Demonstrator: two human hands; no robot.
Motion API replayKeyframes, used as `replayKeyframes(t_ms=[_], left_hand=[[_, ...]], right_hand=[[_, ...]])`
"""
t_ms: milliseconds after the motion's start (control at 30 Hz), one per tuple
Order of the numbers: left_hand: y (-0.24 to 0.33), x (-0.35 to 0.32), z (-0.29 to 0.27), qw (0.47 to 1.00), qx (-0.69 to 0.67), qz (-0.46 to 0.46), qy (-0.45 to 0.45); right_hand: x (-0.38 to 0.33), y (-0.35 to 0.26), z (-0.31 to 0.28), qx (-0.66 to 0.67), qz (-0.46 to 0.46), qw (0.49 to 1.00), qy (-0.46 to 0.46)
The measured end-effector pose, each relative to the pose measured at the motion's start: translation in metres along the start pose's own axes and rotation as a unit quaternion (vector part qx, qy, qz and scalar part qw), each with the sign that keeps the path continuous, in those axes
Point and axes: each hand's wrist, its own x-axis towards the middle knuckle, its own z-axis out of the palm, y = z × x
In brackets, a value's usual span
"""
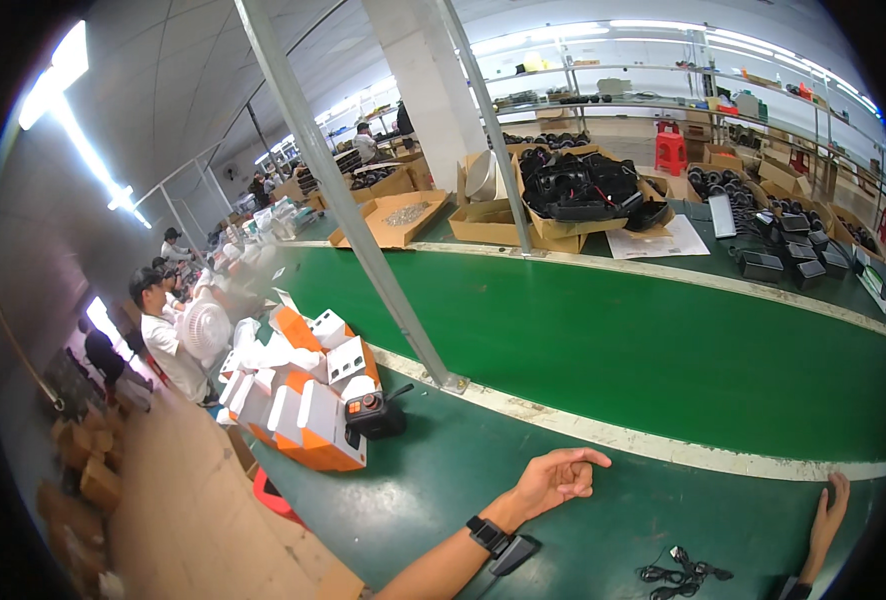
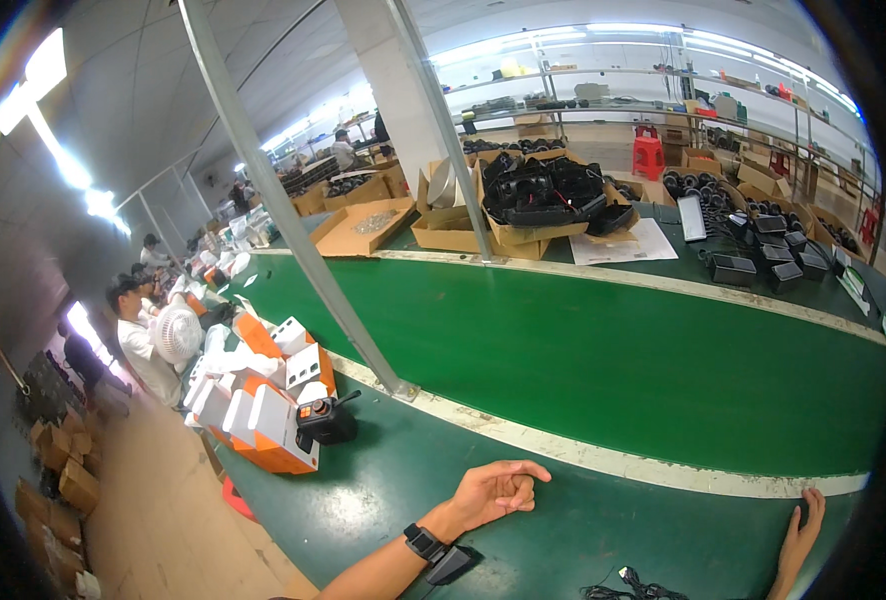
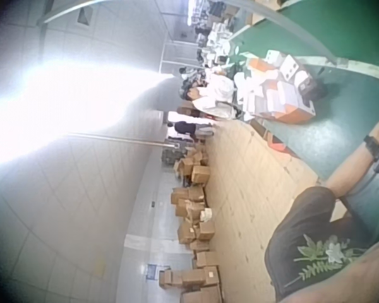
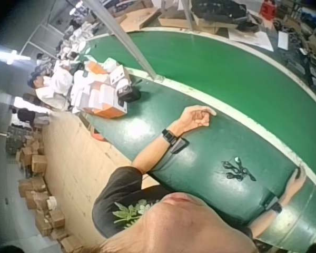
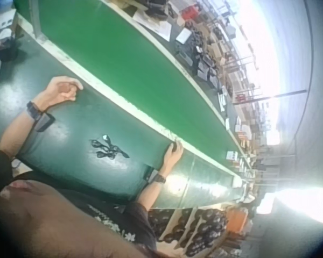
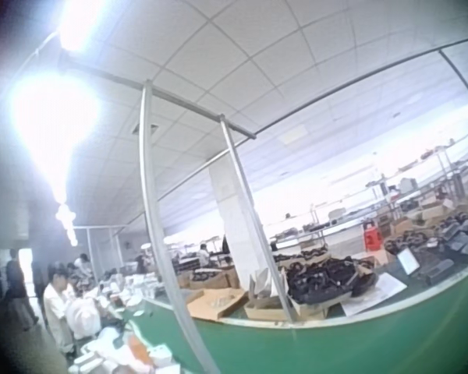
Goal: Packing electronic components and USB cables into small retail boxes on a factory assembly line.
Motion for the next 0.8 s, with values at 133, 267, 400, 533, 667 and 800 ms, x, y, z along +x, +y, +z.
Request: replayKeyframes(t_ms=[133, 267, 400, 533, 667, 800], left_hand=[[0.001, -0.003, 0.004, 1.000, -0.001, -0.002, 0.008], [0.000, -0.011, 0.006, 1.000, 0.004, -0.001, 0.020], [-0.004, -0.010, -0.001, 1.000, -0.007, -0.001, 0.009], [-0.001, 0.002, 0.012, 0.996, -0.004, -0.006, 0.089], [0.014, -0.012, 0.015, 0.992, 0.008, 0.034, 0.123], [0.010, 0.001, 0.014, 0.996, 0.006, 0.039, 0.086]], right_hand=[[0.000, -0.002, -0.001, -0.003, -0.008, 1.000, 0.005], [-0.005, -0.009, -0.002, 0.002, -0.008, 1.000, 0.001], [-0.014, -0.003, -0.007, 0.004, -0.005, 1.000, -0.001], [-0.012, -0.027, -0.016, -0.008, 0.005, 0.999, 0.034], [0.011, -0.072, 0.007, -0.017, -0.056, 0.997, 0.056], [0.014, -0.091, -0.007, -0.031, -0.018, 0.998, 0.043]])
